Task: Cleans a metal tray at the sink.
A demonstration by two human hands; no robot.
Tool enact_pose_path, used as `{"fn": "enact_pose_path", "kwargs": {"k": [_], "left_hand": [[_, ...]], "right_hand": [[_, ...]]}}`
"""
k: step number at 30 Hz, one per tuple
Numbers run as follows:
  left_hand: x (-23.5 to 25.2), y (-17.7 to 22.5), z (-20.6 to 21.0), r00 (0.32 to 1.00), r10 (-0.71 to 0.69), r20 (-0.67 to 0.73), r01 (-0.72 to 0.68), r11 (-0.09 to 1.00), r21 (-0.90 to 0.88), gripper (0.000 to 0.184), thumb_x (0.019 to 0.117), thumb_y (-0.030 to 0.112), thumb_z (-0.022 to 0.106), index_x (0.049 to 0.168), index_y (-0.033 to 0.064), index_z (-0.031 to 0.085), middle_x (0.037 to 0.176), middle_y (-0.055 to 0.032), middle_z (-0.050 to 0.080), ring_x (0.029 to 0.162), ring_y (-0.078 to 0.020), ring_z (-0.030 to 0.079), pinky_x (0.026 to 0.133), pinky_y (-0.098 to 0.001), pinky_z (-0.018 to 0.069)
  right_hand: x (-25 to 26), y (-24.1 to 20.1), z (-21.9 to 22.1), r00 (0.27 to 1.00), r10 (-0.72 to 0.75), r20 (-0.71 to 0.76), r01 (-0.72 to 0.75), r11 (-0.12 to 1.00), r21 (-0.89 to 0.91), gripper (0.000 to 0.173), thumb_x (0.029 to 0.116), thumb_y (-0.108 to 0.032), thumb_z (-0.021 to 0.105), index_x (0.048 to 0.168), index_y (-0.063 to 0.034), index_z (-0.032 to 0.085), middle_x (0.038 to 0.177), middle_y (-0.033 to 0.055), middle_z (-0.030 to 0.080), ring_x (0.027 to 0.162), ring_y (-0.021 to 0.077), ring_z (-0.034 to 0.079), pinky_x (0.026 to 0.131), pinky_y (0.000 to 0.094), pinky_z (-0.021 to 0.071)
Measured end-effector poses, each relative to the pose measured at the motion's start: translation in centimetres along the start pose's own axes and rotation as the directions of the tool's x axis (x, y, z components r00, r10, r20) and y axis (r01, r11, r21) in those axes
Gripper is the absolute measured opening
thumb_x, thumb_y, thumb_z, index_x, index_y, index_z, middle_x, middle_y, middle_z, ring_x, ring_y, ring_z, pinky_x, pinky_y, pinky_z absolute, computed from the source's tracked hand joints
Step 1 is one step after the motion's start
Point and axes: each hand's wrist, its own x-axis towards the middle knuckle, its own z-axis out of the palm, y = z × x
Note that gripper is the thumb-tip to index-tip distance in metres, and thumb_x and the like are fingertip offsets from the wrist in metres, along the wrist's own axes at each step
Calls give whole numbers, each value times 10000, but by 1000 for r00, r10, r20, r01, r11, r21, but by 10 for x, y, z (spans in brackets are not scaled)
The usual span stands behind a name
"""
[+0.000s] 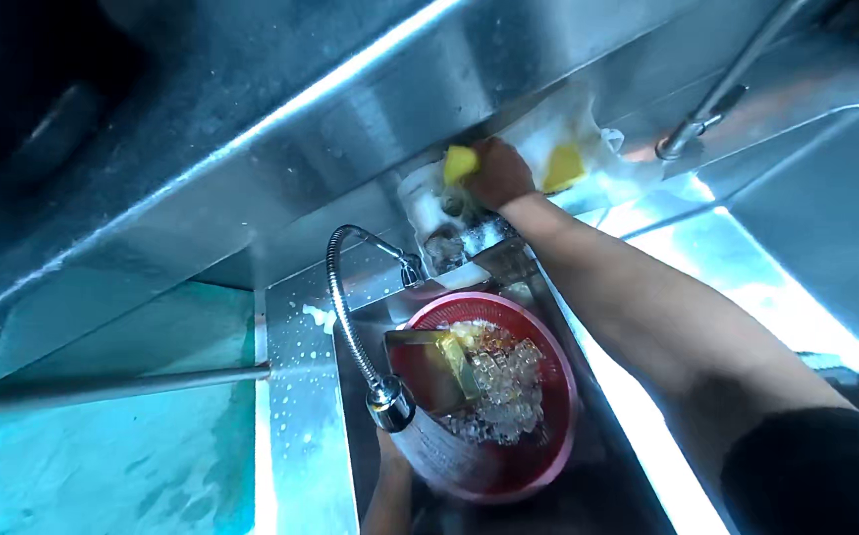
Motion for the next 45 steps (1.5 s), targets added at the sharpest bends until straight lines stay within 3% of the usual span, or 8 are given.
{"fn": "enact_pose_path", "kwargs": {"k": [6,10,16,24,30,36,41,45], "left_hand": [[-24,-69,1,983,137,-123,-80,920,385,679,842,200,782,1410,-47,503,1153,-264,699,1074,-410,693,939,-622,535],[-28,-94,-20,988,-90,-126,123,949,290,298,1007,161,592,1257,26,682,1062,-221,716,919,-354,716,812,-593,578],[-55,-61,-17,993,19,-115,30,913,408,381,1035,200,543,1390,74,604,1170,-213,710,1067,-381,696,911,-623,537],[-27,-47,-48,991,28,-129,35,885,464,374,1036,278,551,1326,63,647,1155,-217,710,1057,-394,691,906,-621,537],[-30,-49,-39,992,99,-75,-44,845,534,362,1059,299,488,1285,91,678,1139,-188,724,1073,-374,692,909,-606,532],[3,-51,-58,998,45,-45,-25,926,376,351,1021,292,560,1284,95,682,1199,-194,702,1112,-375,672,917,-609,526],[-43,-91,-50,987,-4,160,37,979,-202,952,940,356,743,1632,108,138,1486,-258,483,1236,-379,596,967,-574,541],[-54,-104,-39,936,-176,304,269,916,-299,647,1011,475,618,1491,112,382,1191,-249,627,948,-379,661,707,-561,567]], "right_hand": [[-97,0,-12,815,-318,-484,476,845,246,566,885,-215,679,1401,-19,555,1268,165,666,1133,249,667,974,464,559],[-220,20,43,978,-158,133,56,823,566,854,876,-184,785,1568,-212,286,1288,98,647,1019,216,705,855,484,621],[-347,30,194,600,66,798,-715,492,497,499,1028,-330,566,1469,-103,507,1363,177,604,1182,299,617,957,511,524],[-406,21,208,736,-239,633,127,968,218,523,950,-521,598,1334,-167,627,1372,116,621,1384,363,468,1143,616,372],[-410,5,211,730,-110,674,-167,928,332,668,907,-159,692,1526,-221,448,1339,162,652,1225,354,639,1030,615,502],[-425,7,207,745,-119,656,5,985,173,368,971,-341,629,1267,-128,685,1284,150,678,1221,341,632,1050,602,484],[-418,-16,215,868,-60,494,-96,954,284,314,953,-255,645,1188,-50,684,1180,172,700,1130,324,665,1005,557,515],[-414,-35,232,885,-34,464,-139,933,332,378,872,-251,706,1212,-88,691,1163,142,719,1110,294,686,988,557,536]]}}
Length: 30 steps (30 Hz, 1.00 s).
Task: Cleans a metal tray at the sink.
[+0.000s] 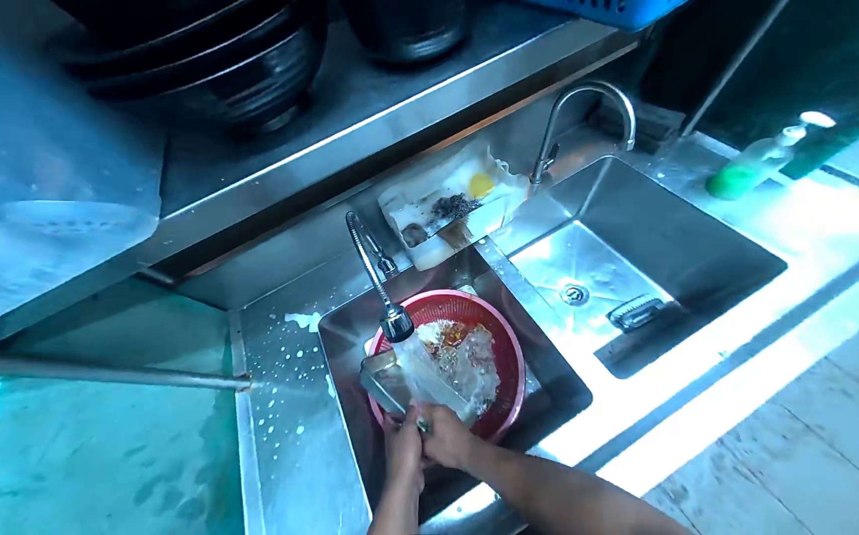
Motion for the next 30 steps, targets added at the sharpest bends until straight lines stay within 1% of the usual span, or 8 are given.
{"fn": "enact_pose_path", "kwargs": {"k": [4,9,14,17,20,22,25,30], "left_hand": [[25,10,-16,987,99,-123,-70,972,223,607,1060,375,545,1495,-15,379,1338,-272,582,1184,-378,612,963,-564,521],[37,20,-30,993,71,-94,-24,905,426,575,1086,406,471,1511,23,415,1379,-262,578,1241,-403,597,985,-611,509],[36,19,-32,996,-65,-64,82,944,319,630,1026,493,574,1507,110,437,1274,-283,611,1062,-451,651,765,-646,554],[9,4,-29,998,63,-23,-59,990,125,878,926,463,744,1602,123,300,1467,-260,503,1233,-424,579,891,-629,537],[-10,-7,-17,991,128,-48,-127,992,4,846,969,397,699,1611,80,248,1548,-243,422,1332,-387,502,996,-594,483],[-1,-2,-16,983,130,-128,-129,991,20,631,1014,295,646,1522,13,399,1391,-257,554,1203,-360,590,950,-550,518],[10,11,-23,978,53,-201,-24,990,141,370,1054,298,574,1309,35,624,1080,-233,655,853,-337,651,657,-512,543],[19,30,-45,969,-2,-248,37,990,136,421,1026,362,624,1342,83,605,1085,-248,646,816,-376,657,610,-542,551]], "right_hand": [[-17,-2,7,989,-37,142,41,999,-25,347,914,-248,702,1198,-58,643,1080,175,700,1016,324,690,913,566,550],[-25,7,8,950,-96,296,141,981,-133,419,861,-254,770,1227,-86,655,1083,179,715,1029,349,692,913,610,540],[-22,17,-6,884,-187,428,350,872,-342,256,905,-137,686,1159,-100,694,1115,174,719,1072,381,685,932,648,526],[-16,14,-10,907,-242,345,349,890,-293,213,890,-102,686,1086,-20,684,1064,205,711,1034,393,686,927,632,529],[-3,1,1,943,-259,209,294,943,-159,257,853,-117,713,1079,5,700,1036,205,722,1009,370,697,922,609,534],[1,2,12,950,-257,179,281,952,-121,308,883,-136,699,1166,-14,690,1117,192,713,1073,352,685,970,590,529],[-3,7,10,944,-244,222,289,937,-198,312,962,-189,645,1258,-93,667,1219,148,692,1163,323,656,1030,564,510],[-26,35,-2,937,-167,308,277,890,-361,321,965,-216,623,1274,-136,662,1159,147,719,1099,358,680,975,615,515]]}}
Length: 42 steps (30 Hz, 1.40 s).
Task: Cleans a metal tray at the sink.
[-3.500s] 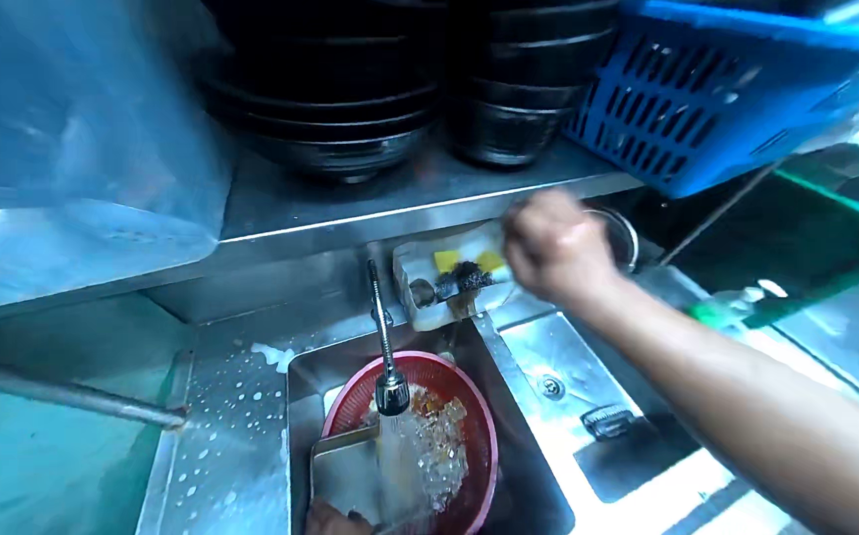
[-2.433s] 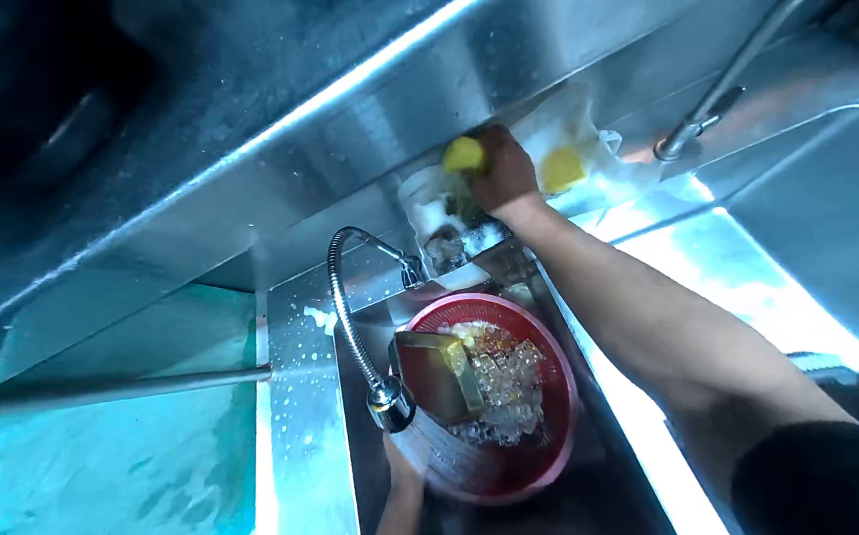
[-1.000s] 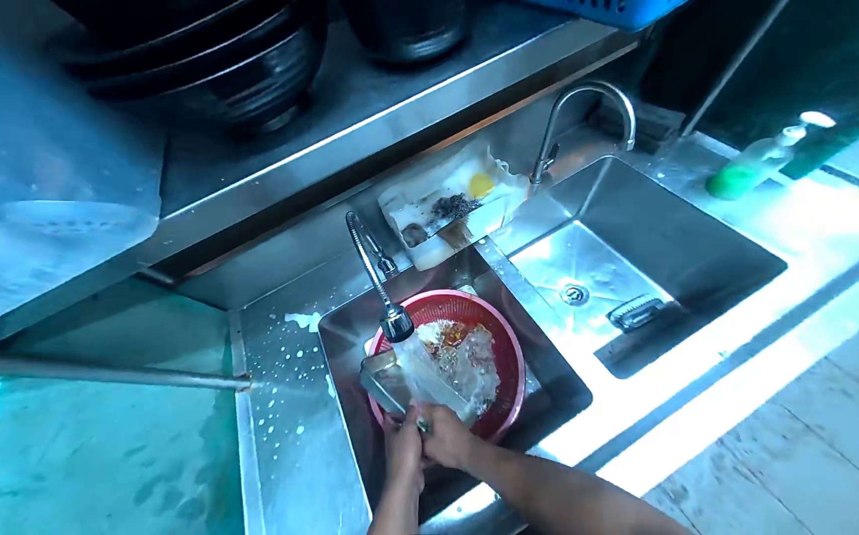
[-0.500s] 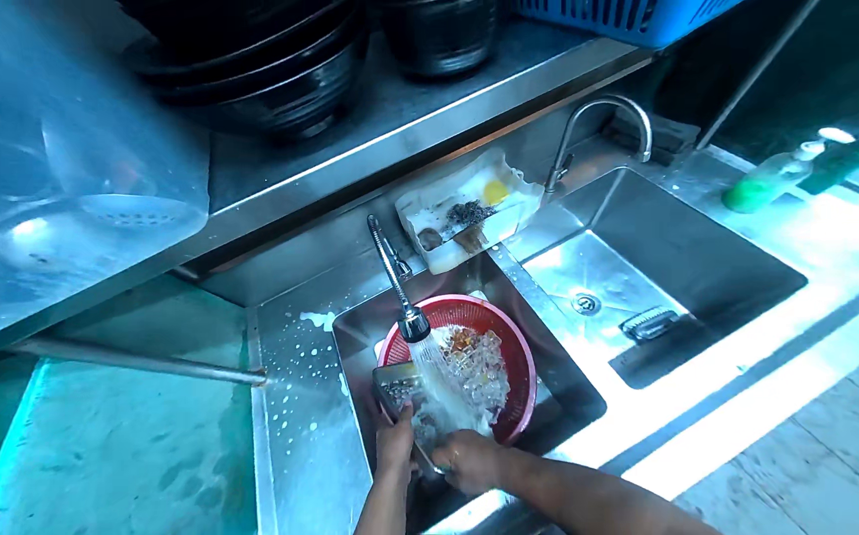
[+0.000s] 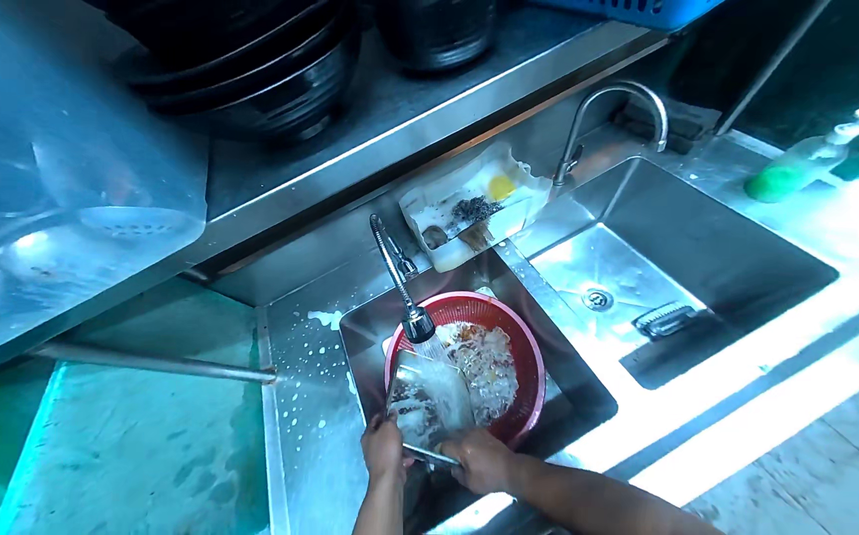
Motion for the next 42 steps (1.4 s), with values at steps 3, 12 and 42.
{"fn": "enact_pose_path", "kwargs": {"k": [3,12,42], "left_hand": [[-25,-18,6,992,110,64,-97,978,-184,701,981,318,702,1537,73,351,1308,-278,574,1029,-400,642,777,-573,571],[-29,-30,18,987,-127,94,145,966,-215,539,1057,419,542,1469,94,418,1137,-258,624,879,-386,651,654,-560,553],[-15,-19,8,997,64,-38,-70,983,-172,411,1093,249,475,1443,35,458,1141,-266,628,865,-363,646,642,-527,540]], "right_hand": [[3,-11,-7,998,28,-48,-24,997,74,309,979,-224,606,1256,-98,656,1118,165,719,1065,357,689,958,602,524],[5,-10,-7,979,-188,-83,181,980,-87,371,1019,-472,561,1121,-147,708,1183,60,697,1229,284,592,1120,567,402],[-8,2,0,951,-273,-143,227,934,-275,240,1002,-305,596,1152,-149,698,1311,41,661,1369,280,514,1233,613,238]]}}
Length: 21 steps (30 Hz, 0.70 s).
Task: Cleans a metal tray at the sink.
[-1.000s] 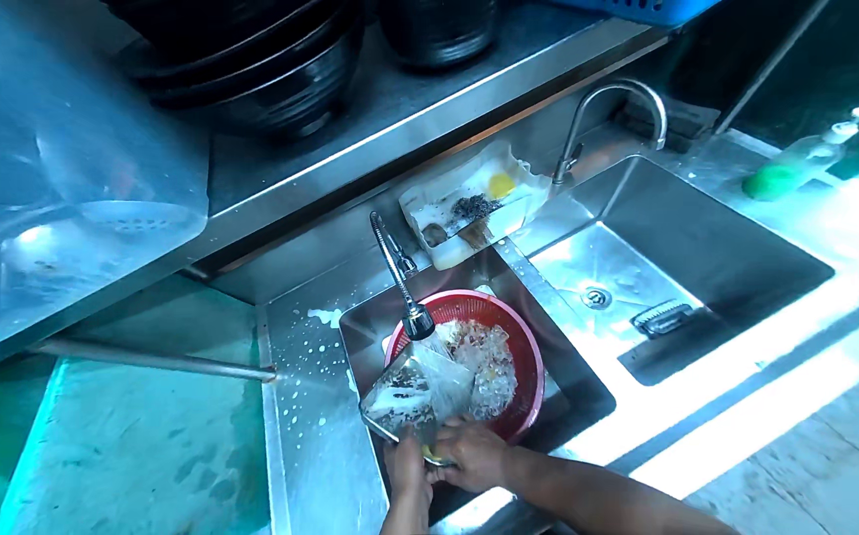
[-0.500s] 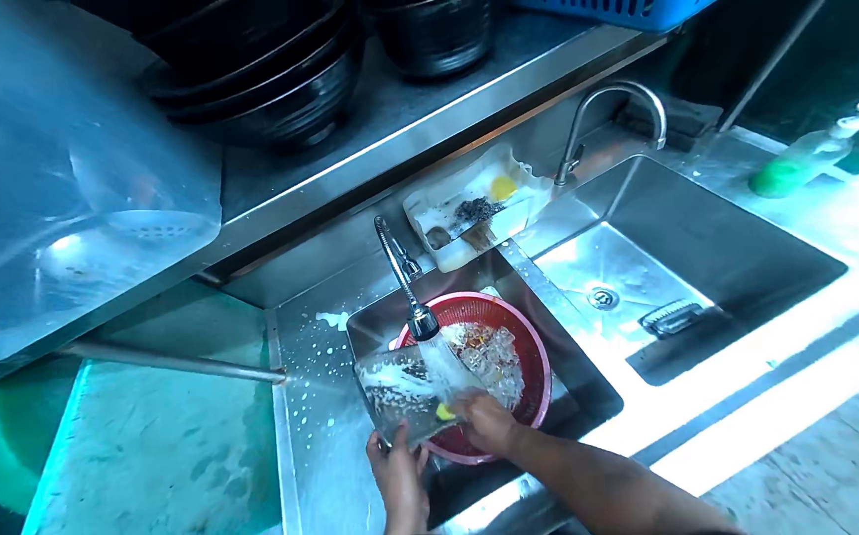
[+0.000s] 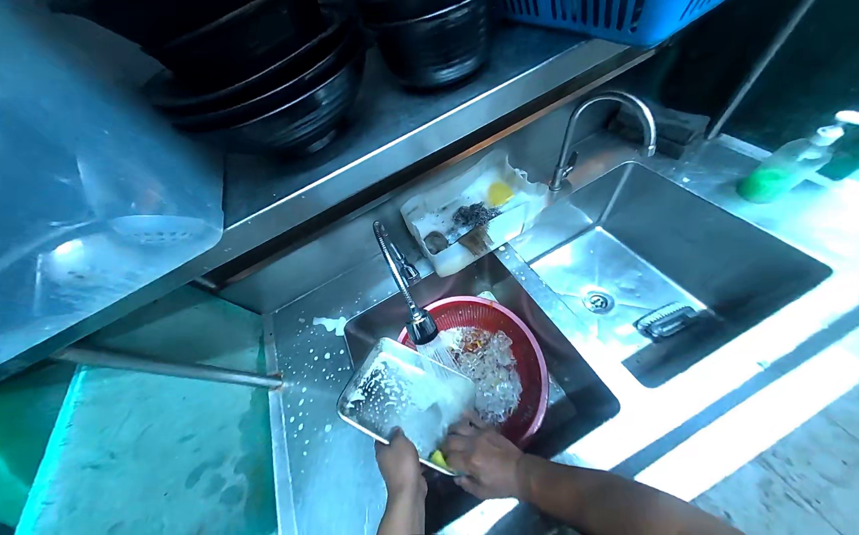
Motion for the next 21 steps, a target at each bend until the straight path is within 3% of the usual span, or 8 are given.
{"fn": "enact_pose_path", "kwargs": {"k": [2,5,7,11,14,17,19,21], "left_hand": [[-3,3,0,999,2,36,-1,999,-39,474,1075,221,522,1511,79,401,1230,-261,616,933,-366,652,668,-526,547],[-22,2,1,991,70,111,-54,989,-141,522,1010,233,660,1445,46,442,1209,-238,634,968,-343,668,728,-518,579],[-42,-7,2,975,125,182,-91,979,-184,535,985,213,691,1416,32,430,1128,-211,657,913,-299,682,716,-476,593],[-40,-5,6,991,47,122,-19,975,-223,334,1033,231,618,1271,15,525,934,-182,646,739,-266,633,580,-418,524],[-32,11,-6,991,-90,95,108,973,-204,391,1048,285,598,1319,12,527,1124,-258,635,891,-385,680,686,-560,595],[-28,21,-15,990,-107,96,124,974,-192,406,1042,283,610,1367,61,507,1178,-259,634,897,-401,694,659,-557,598],[-28,23,-21,990,-90,106,109,975,-193,454,1050,272,595,1464,131,474,1244,-252,618,913,-409,691,649,-564,591],[-31,24,-27,990,-76,121,97,978,-186,515,1064,264,573,1549,190,416,1318,-253,595,933,-414,692,653,-565,591]], "right_hand": [[-1,10,1,1000,-7,-6,6,996,-93,222,963,-195,632,1171,-143,691,1289,70,663,1302,320,562,1184,613,338],[9,10,-11,997,-58,-56,51,992,-114,176,899,-129,691,1073,-115,714,1163,95,693,1156,340,626,991,524,533],[18,-10,-18,984,-80,-162,80,997,-7,116,895,-63,666,996,-76,722,1119,103,705,1118,326,642,943,479,561],[26,-22,-12,974,34,-223,-1,990,144,132,940,-100,611,1016,-63,713,1124,105,701,1141,306,634,996,448,536],[13,0,-10,989,110,-98,-106,993,49,231,1005,-246,584,1120,-75,690,1193,122,697,1171,322,645,1016,492,530],[0,17,-18,994,106,-38,-107,994,-26,244,1003,-234,555,1124,-69,687,1148,126,708,1132,307,666,1046,489,509],[-3,17,-34,990,132,55,-134,991,30,376,1034,-418,508,1162,-120,699,1189,80,706,1224,291,608,1146,534,392],[-4,20,-54,966,182,186,-199,977,76,570,1049,-601,359,1194,-177,711,1271,29,680,1327,299,503,1144,620,288]]}}
